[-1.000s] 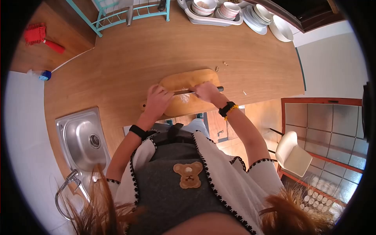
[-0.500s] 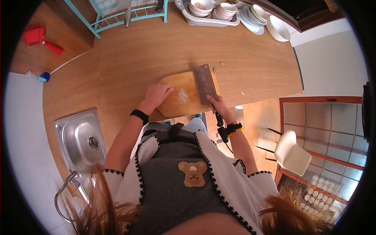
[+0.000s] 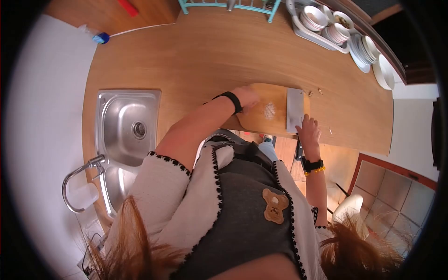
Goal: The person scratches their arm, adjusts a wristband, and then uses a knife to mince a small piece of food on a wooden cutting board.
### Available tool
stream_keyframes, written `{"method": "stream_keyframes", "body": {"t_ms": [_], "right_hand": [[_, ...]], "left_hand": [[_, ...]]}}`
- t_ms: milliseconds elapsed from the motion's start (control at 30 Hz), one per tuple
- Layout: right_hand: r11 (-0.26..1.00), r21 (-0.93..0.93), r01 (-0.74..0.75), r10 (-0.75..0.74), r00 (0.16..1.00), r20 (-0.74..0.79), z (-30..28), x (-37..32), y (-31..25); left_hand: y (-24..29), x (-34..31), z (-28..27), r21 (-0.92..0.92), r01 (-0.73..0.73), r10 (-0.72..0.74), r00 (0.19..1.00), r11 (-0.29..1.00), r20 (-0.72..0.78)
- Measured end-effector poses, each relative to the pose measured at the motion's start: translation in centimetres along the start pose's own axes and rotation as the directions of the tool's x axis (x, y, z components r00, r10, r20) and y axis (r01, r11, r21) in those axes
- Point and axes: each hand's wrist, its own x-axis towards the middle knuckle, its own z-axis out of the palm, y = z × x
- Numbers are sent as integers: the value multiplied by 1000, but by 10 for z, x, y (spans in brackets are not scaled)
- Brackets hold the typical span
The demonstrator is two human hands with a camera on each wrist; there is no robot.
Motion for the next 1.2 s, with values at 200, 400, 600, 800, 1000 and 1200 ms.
{"method": "stream_keyframes", "body": {"t_ms": [200,400,600,800,1000,1200], "right_hand": [[267,219,938,-593,340,-730,-120,-35,-154],[-238,-311,920,-480,-390,-786,-146,-47,-217],[-280,-291,915,-496,-398,-772,-136,-35,-218],[-108,-232,967,-610,-249,-752,-125,-26,-205],[-188,-261,947,-640,-319,-699,-118,-31,-207],[59,-161,985,-724,-69,-687,-78,0,-182]], "left_hand": [[36,-24,-26,152,22,-13,998,988,-57],[45,-24,-33,397,-44,41,999,917,16],[38,-17,-23,479,-42,95,992,877,-86],[43,-24,-29,444,-40,77,995,895,-65],[36,-21,-27,412,-95,125,991,906,-46],[35,-24,-30,363,-33,78,991,931,-108]]}}
